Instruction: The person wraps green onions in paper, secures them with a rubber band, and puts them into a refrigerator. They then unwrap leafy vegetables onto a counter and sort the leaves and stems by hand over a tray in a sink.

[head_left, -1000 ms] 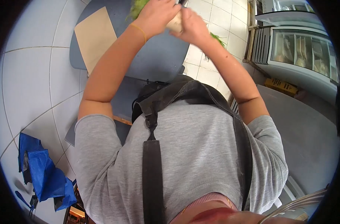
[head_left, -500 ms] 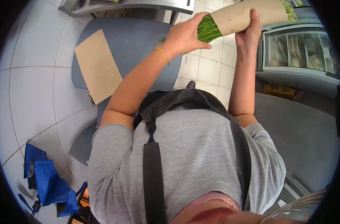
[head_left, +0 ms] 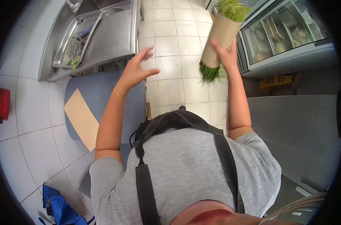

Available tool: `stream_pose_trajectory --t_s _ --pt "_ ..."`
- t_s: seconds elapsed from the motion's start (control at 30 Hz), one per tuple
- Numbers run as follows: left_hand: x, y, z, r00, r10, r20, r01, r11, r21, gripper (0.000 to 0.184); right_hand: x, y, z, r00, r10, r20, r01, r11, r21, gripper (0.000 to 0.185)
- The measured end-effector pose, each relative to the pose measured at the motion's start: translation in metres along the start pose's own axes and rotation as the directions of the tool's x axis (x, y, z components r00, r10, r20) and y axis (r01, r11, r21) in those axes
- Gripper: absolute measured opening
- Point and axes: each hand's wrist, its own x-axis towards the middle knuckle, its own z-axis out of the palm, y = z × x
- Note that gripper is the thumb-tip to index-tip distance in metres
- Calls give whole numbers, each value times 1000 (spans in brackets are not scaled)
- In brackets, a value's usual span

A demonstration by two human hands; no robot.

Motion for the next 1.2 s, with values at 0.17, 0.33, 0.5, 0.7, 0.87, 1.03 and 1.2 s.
stream_pose_trajectory --t_s 0.17,0.33,0.5,0.7,0.87,1.03,1.2 --pt "92 86 67 969 212 125 -156 921 -356 126 -7 -10 -7 872 71 485 -182 966 185 75" --pt "130 101 111 923 276 269 -63 797 -601 98 9 -24 -27 696 106 710 -348 915 204 93" --pt "167 101 125 912 323 252 -70 729 -681 76 53 0 -46 494 139 858 -487 862 141 98" --pt "248 98 111 951 261 163 -57 670 -740 63 135 41 -35 608 182 773 -470 867 165 99" --pt "354 73 79 954 265 -140 -278 611 -742 68 196 70 7 988 109 108 -121 986 118 68" --pt "473 40 61 898 201 -391 -401 739 -541 81 234 49 80 937 -281 208 309 945 -113 23" --pt "548 36 52 842 184 -507 -395 850 -347 88 297 79 121 909 -373 185 409 885 -222 20"
